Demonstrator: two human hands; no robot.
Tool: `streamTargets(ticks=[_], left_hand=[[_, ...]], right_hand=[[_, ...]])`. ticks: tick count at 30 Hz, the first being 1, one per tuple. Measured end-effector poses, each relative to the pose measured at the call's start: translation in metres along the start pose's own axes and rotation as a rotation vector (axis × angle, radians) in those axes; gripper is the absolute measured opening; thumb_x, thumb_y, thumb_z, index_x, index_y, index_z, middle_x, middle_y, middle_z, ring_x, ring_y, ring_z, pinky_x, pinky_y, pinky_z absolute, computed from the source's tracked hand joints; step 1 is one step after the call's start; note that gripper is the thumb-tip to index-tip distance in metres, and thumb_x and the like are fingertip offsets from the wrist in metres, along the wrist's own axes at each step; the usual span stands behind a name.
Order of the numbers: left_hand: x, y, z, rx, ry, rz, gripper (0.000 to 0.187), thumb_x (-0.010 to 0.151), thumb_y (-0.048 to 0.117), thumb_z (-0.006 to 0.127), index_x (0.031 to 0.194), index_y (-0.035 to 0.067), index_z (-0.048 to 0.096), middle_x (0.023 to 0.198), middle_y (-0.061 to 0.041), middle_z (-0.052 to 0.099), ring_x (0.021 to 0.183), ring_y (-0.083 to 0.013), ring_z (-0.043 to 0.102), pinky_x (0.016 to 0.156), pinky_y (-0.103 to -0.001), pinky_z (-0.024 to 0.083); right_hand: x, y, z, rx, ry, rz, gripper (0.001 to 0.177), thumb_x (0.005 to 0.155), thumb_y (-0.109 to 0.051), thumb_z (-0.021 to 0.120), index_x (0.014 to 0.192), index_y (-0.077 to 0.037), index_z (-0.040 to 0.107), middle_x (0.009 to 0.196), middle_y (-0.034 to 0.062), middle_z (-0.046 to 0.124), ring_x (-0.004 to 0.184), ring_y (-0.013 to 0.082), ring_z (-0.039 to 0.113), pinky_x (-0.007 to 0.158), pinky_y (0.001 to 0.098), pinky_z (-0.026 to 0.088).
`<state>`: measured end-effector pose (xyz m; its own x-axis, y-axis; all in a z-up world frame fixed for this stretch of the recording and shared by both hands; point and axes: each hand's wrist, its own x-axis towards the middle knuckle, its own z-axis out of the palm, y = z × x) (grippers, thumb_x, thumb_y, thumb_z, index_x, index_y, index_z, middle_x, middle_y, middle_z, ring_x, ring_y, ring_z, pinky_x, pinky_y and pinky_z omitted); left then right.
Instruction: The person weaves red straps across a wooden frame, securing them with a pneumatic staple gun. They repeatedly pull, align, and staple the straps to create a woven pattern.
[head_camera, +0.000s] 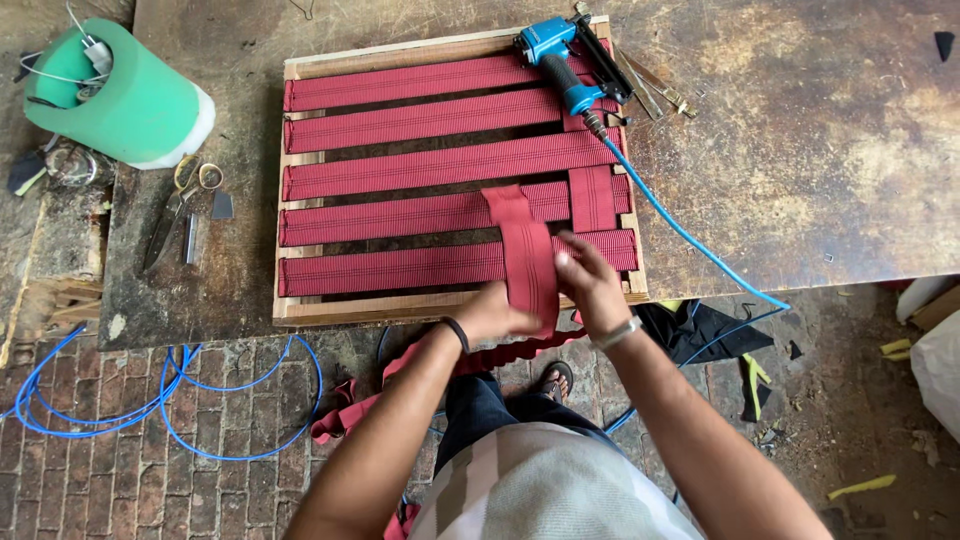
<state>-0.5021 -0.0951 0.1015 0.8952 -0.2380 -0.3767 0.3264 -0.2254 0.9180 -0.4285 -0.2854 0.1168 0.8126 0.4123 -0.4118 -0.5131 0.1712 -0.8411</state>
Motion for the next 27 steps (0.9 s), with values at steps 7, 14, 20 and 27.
streamTargets(ticks=[7,14,20,27], left_hand=[[-0.013,-0.034,-0.006,-0.623,0.026,-0.107,0.043,0.097,0.039,0.065,0.13,0.011,0.068,0.12,-0.001,0.076,0.109,-0.0132,0.071,0.097,-0.032,0.054],[0.044,-0.062,-0.022,-0.642,0.486,-0.102,0.03,0.088,0.019,0.073,0.114,0.005,0.067,0.103,-0.007,0.074,0.092,-0.019,0.073,0.083,-0.038,0.06],[0.065,-0.073,-0.025,-0.334,0.366,-0.145,0.019,0.09,0.013,0.073,0.107,0.005,0.072,0.1,-0.008,0.075,0.09,-0.0171,0.071,0.08,-0.035,0.057],[0.074,-0.056,-0.019,-0.276,0.239,-0.16,0.017,0.09,0.013,0.071,0.104,0.003,0.072,0.095,-0.008,0.075,0.085,-0.0183,0.072,0.075,-0.036,0.059]], right_hand=[[0.009,0.036,-0.006,0.034,0.021,0.027,0.034,0.088,0.005,0.061,0.122,0.002,0.066,0.117,0.0121,0.073,0.106,0.0202,0.07,0.095,0.0328,0.059],[-0.011,0.074,-0.011,-0.233,-0.063,-0.017,0.047,0.081,0.013,0.055,0.124,-0.002,0.068,0.118,0.0058,0.072,0.104,0.0139,0.067,0.092,0.0273,0.054],[-0.025,0.063,-0.013,-0.34,0.043,-0.133,0.037,0.087,0.0,0.071,0.124,-0.004,0.067,0.113,0.0018,0.072,0.104,0.0093,0.066,0.09,0.0254,0.053],[-0.037,0.042,-0.001,-0.551,0.103,-0.082,0.048,0.089,-0.008,0.073,0.136,-0.014,0.067,0.106,0.0057,0.074,0.096,0.0119,0.068,0.084,0.0274,0.057]])
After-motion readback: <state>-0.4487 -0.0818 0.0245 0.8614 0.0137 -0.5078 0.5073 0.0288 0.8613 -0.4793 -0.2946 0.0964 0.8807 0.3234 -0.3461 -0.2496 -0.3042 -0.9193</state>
